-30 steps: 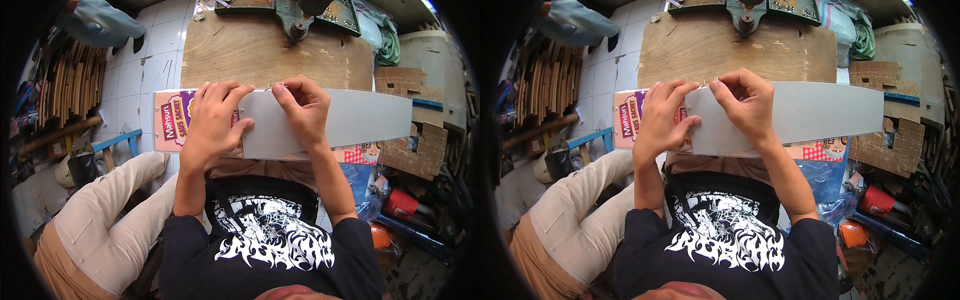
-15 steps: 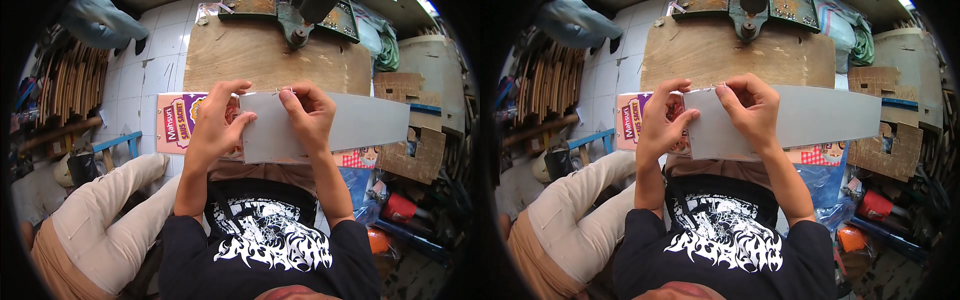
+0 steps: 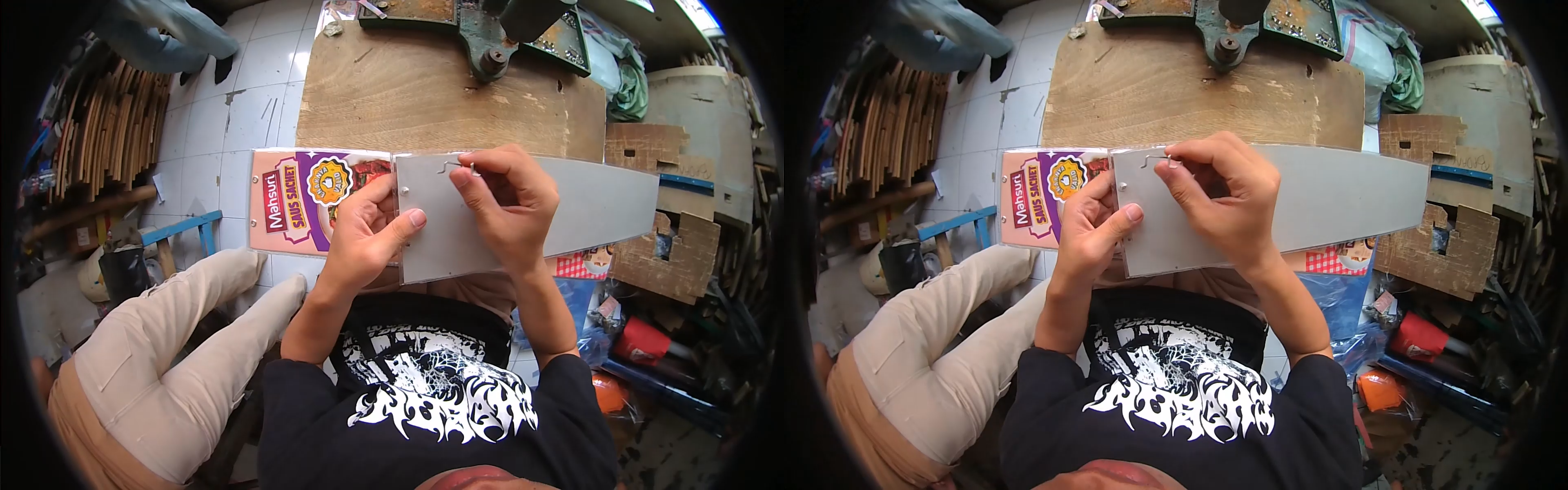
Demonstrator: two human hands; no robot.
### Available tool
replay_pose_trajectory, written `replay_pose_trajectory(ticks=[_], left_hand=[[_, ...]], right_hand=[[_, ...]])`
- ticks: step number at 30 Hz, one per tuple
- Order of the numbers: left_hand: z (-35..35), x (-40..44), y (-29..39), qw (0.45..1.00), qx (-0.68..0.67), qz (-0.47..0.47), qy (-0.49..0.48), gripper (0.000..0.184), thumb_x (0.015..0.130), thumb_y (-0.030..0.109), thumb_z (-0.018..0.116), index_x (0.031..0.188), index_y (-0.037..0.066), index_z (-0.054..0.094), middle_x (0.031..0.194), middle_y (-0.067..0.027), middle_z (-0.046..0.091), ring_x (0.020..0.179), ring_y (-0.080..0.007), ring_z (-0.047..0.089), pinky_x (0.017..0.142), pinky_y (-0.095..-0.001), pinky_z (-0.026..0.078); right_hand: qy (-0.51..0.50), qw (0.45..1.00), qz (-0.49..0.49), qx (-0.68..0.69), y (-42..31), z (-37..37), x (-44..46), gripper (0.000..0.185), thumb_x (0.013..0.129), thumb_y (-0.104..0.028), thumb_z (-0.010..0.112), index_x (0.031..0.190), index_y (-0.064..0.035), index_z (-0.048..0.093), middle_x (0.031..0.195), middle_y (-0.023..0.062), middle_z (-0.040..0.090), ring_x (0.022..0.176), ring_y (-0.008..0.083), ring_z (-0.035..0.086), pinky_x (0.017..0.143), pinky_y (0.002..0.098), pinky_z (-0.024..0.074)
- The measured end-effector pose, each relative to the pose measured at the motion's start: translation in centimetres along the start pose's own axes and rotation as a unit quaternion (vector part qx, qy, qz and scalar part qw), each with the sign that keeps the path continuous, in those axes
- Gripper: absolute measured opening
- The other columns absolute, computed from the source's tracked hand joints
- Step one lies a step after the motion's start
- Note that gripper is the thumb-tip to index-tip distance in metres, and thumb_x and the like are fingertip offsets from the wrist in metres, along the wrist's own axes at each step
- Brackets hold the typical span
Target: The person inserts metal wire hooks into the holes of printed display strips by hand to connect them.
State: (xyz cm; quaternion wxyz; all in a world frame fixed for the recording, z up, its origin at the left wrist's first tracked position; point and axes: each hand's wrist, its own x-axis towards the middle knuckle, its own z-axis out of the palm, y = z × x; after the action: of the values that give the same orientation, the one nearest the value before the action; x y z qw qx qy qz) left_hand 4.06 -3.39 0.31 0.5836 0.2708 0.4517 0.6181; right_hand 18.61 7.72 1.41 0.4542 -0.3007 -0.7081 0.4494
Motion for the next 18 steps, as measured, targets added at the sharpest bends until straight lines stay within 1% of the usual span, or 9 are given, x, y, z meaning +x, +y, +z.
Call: replay_pose_trajectory(ticks=[1, 2, 3, 5, 8, 9, 10, 12, 18], left_hand=[[0.0, 0.0, -0.3, 1.0, -0.002, 0.0, 0.0, 0.041, 0.092, 0.005, 0.063, 0.128, -0.009, 0.049, 0.113, -0.0169, 0.065, 0.101, -0.0167, 0.064, 0.088, -0.0284, 0.052], [0.0, 0.0, -0.7, 1.0, -0.01, 0.009, 0.019, 0.04, 0.092, 0.005, 0.063, 0.127, -0.008, 0.049, 0.11, -0.017, 0.066, 0.098, -0.016, 0.065, 0.084, -0.0272, 0.053], [0.1, 0.0, -1.0, 0.999, -0.018, 0.019, 0.039, 0.039, 0.092, 0.005, 0.063, 0.126, -0.008, 0.048, 0.107, -0.0172, 0.068, 0.094, -0.0153, 0.066, 0.081, -0.026, 0.054], [0.2, -0.1, -1.2, 0.998, -0.025, 0.027, 0.048, 0.04, 0.092, 0.005, 0.063, 0.126, -0.007, 0.047, 0.106, -0.0178, 0.068, 0.092, -0.0149, 0.067, 0.078, -0.0251, 0.054], [0.4, 0.0, -1.8, 0.996, -0.036, 0.048, 0.064, 0.041, 0.092, 0.005, 0.063, 0.127, -0.006, 0.045, 0.105, -0.0182, 0.068, 0.086, -0.0129, 0.067, 0.071, -0.0224, 0.054], [0.3, 0.1, -2.1, 0.995, -0.039, 0.062, 0.071, 0.042, 0.092, 0.004, 0.062, 0.128, -0.006, 0.044, 0.105, -0.018, 0.068, 0.083, -0.0113, 0.066, 0.068, -0.0207, 0.053], [0.1, 0.1, -2.2, 0.995, -0.04, 0.062, 0.072, 0.042, 0.092, 0.004, 0.062, 0.128, -0.006, 0.044, 0.105, -0.018, 0.068, 0.083, -0.0113, 0.066, 0.068, -0.0207, 0.053], [-0.2, 0.1, -2.5, 0.993, -0.066, 0.083, 0.054, 0.039, 0.092, 0.003, 0.058, 0.128, -0.005, 0.045, 0.104, -0.0173, 0.068, 0.078, -0.0082, 0.064, 0.064, -0.0187, 0.049], [-0.6, 0.0, -3.1, 0.994, -0.051, 0.086, 0.051, 0.038, 0.093, 0.002, 0.056, 0.128, -0.005, 0.045, 0.105, -0.0174, 0.068, 0.078, -0.0064, 0.062, 0.063, -0.018, 0.048]], right_hand=[[-0.003, 0.999, -0.037, -0.025, -0.1, 0.1, 0.3, 0.016, 0.076, -0.001, 0.08, 0.089, -0.0022, 0.071, 0.076, 0.0043, 0.065, 0.057, 0.0063, 0.055, 0.049, 0.0203, 0.0415], [-0.004, 0.999, -0.037, -0.026, -0.2, 0.1, 0.3, 0.016, 0.076, -0.001, 0.08, 0.089, -0.0022, 0.071, 0.076, 0.0043, 0.065, 0.057, 0.0063, 0.055, 0.049, 0.0203, 0.0415], [-0.026, 0.997, -0.049, -0.06, -0.3, 0.1, 0.2, 0.017, 0.075, -0.001, 0.08, 0.089, -0.0026, 0.071, 0.075, 0.0035, 0.064, 0.055, 0.0063, 0.055, 0.047, 0.0206, 0.0405], [-0.054, 0.99, -0.064, -0.11, -0.7, 0.2, 0.1, 0.018, 0.073, -0.002, 0.08, 0.088, -0.0041, 0.071, 0.073, 0.0027, 0.063, 0.049, 0.0085, 0.053, 0.043, 0.0233, 0.0392], [-0.063, 0.982, -0.095, -0.152, -1.2, 0.6, 0.1, 0.018, 0.072, -0.001, 0.08, 0.087, -0.0045, 0.071, 0.073, 0.0039, 0.063, 0.049, 0.0107, 0.054, 0.043, 0.0255, 0.0409], [-0.059, 0.981, -0.101, -0.155, -1.2, 0.9, 0.1, 0.017, 0.071, -0.001, 0.079, 0.084, -0.0051, 0.069, 0.071, 0.0048, 0.062, 0.049, 0.0138, 0.055, 0.043, 0.0278, 0.0423], [-0.061, 0.981, -0.1, -0.154, -1.0, 1.0, 0.0, 0.017, 0.071, -0.001, 0.079, 0.084, -0.0051, 0.069, 0.071, 0.0048, 0.062, 0.049, 0.0138, 0.055, 0.043, 0.0278, 0.0423], [-0.06, 0.975, -0.116, -0.179, -0.8, 1.2, -0.1, 0.017, 0.072, 0.0, 0.078, 0.084, -0.0052, 0.068, 0.069, 0.0047, 0.061, 0.05, 0.0156, 0.056, 0.044, 0.0284, 0.0428], [-0.064, 0.971, -0.133, -0.187, -0.6, 1.4, -0.1, 0.016, 0.072, 0.0, 0.078, 0.083, -0.0048, 0.067, 0.069, 0.0051, 0.059, 0.05, 0.0175, 0.057, 0.045, 0.0294, 0.0436]])
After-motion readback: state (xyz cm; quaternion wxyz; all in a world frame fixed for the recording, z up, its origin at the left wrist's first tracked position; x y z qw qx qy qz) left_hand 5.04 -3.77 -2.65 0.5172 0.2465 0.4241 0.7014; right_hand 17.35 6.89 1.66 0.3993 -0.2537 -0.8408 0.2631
